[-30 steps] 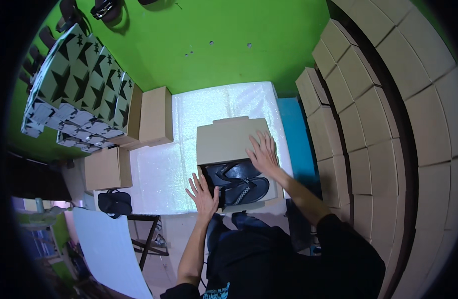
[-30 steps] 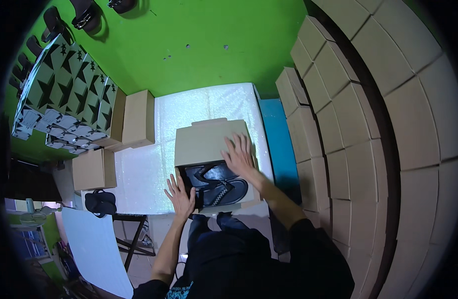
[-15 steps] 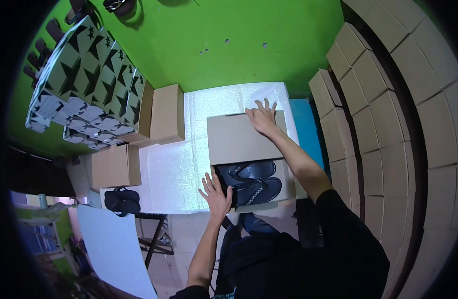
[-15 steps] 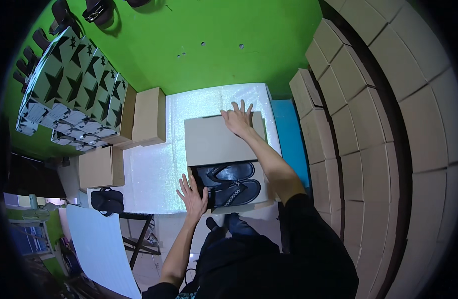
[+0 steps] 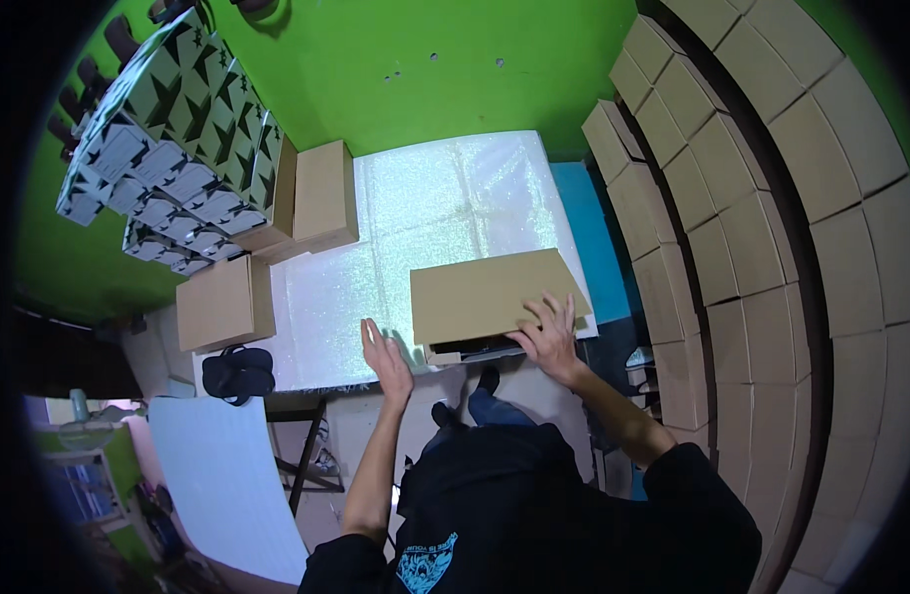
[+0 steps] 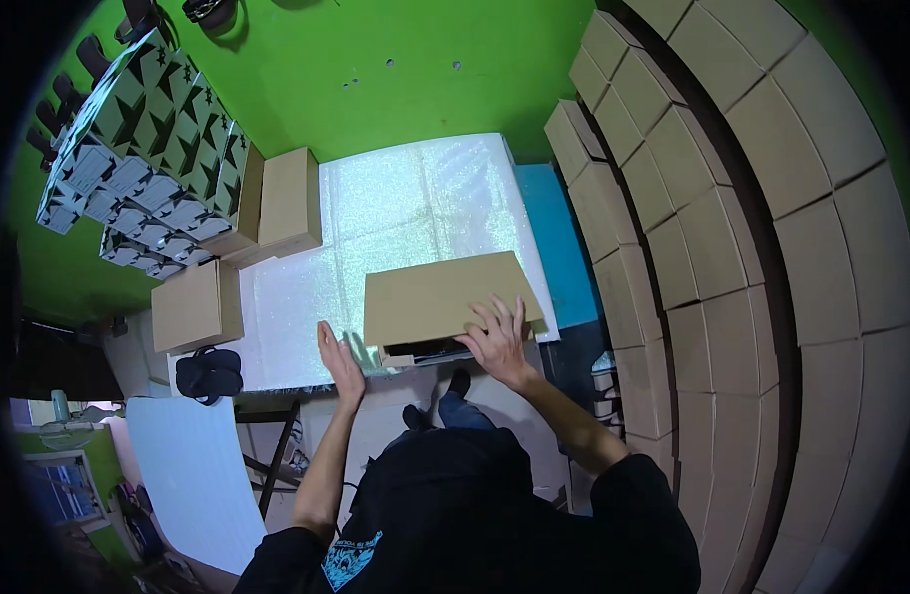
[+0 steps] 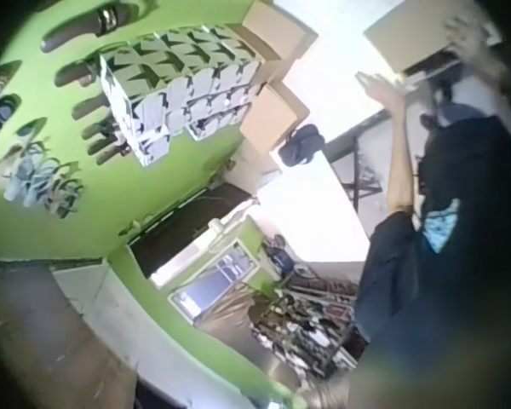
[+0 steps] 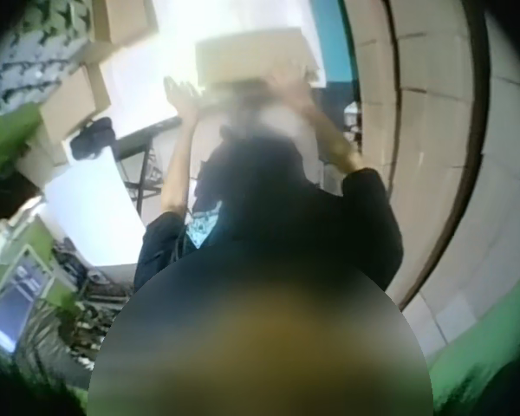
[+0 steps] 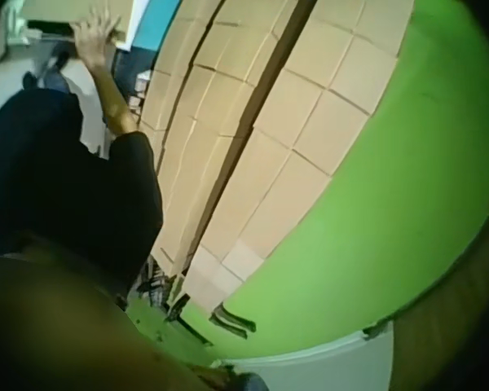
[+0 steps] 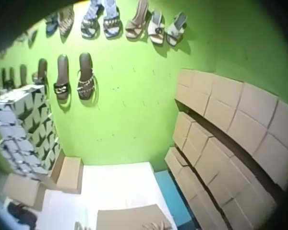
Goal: The recorder is packing various pairs of shoes and sandals into cardboard boxes and stacking them on a shelf.
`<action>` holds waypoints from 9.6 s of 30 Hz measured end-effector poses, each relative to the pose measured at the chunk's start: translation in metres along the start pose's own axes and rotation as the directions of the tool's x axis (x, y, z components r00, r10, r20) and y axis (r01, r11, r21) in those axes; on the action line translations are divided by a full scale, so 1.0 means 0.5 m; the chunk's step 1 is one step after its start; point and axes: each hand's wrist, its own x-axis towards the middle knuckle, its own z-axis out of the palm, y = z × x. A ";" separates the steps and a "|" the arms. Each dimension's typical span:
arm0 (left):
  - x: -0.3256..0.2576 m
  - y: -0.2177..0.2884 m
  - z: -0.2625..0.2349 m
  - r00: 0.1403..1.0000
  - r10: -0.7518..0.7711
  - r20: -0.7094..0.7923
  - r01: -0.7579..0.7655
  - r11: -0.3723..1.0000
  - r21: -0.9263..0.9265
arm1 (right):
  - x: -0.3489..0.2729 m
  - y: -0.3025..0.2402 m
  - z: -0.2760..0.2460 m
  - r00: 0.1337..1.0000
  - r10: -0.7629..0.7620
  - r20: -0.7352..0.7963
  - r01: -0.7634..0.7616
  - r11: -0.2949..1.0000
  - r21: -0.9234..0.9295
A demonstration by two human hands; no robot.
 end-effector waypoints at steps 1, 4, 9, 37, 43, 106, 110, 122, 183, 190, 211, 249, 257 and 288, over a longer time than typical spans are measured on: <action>-0.004 -0.002 -0.019 1.000 -0.007 0.024 0.006 1.000 0.028 | -0.020 0.001 0.017 1.000 0.007 0.001 -0.007 1.000 0.000; -0.004 0.011 -0.047 0.995 0.056 0.082 -0.064 0.993 0.099 | -0.063 0.006 0.054 0.999 -0.025 0.030 0.025 1.000 0.018; -0.014 0.090 -0.012 0.934 0.126 0.333 -0.211 0.950 0.231 | -0.118 0.025 0.103 0.988 -0.053 0.145 0.050 0.999 0.021; 0.038 0.137 0.058 0.823 0.420 0.382 -0.443 0.896 -0.029 | -0.051 0.120 0.056 0.973 0.134 0.187 -0.180 0.950 0.257; 0.040 0.175 0.007 0.815 0.427 0.392 -0.459 0.888 -0.014 | -0.041 0.099 0.031 0.981 0.113 0.157 -0.156 0.941 0.300; -2.018 0.216 -0.806 0.643 0.575 0.506 -0.539 0.809 -0.234 | -1.938 -1.100 -0.800 0.914 0.390 0.115 -0.403 0.907 0.123; -2.160 0.233 -0.808 0.612 0.599 0.516 -0.553 0.791 -0.262 | -2.084 -1.134 -0.863 0.880 0.434 0.195 -0.463 0.874 0.146; -2.547 0.362 -0.609 0.524 0.645 0.556 -0.573 0.750 -0.330 | -2.509 -1.017 -1.045 0.859 0.492 0.143 -0.501 0.864 0.036; -2.802 0.455 -0.073 0.499 0.592 0.633 -0.773 0.634 0.015 | -2.712 -0.807 -0.936 0.810 0.547 0.211 -0.490 0.829 -0.268; -2.782 0.473 -0.077 0.443 0.493 0.749 -0.782 0.621 0.054 | -2.698 -0.799 -0.935 0.813 0.557 0.168 -0.505 0.819 -0.271; -2.225 0.138 -0.688 0.869 0.022 0.494 -0.251 0.881 0.401 | -1.900 -0.994 -0.655 0.922 0.258 0.289 -0.310 0.938 0.151; -0.309 -0.246 -0.772 0.989 0.115 0.092 -0.146 0.852 0.504 | -0.045 -0.884 0.123 0.961 -0.190 0.199 0.139 0.960 0.245; 0.100 -0.430 -0.860 0.972 0.092 0.217 -0.197 0.824 0.531 | 0.281 -0.935 0.398 0.898 -0.217 0.383 0.162 0.972 0.170; 0.404 -0.493 -0.892 0.910 0.111 0.399 -0.265 0.896 0.356 | 0.513 -0.903 0.465 0.899 -0.067 0.432 -0.023 0.979 0.200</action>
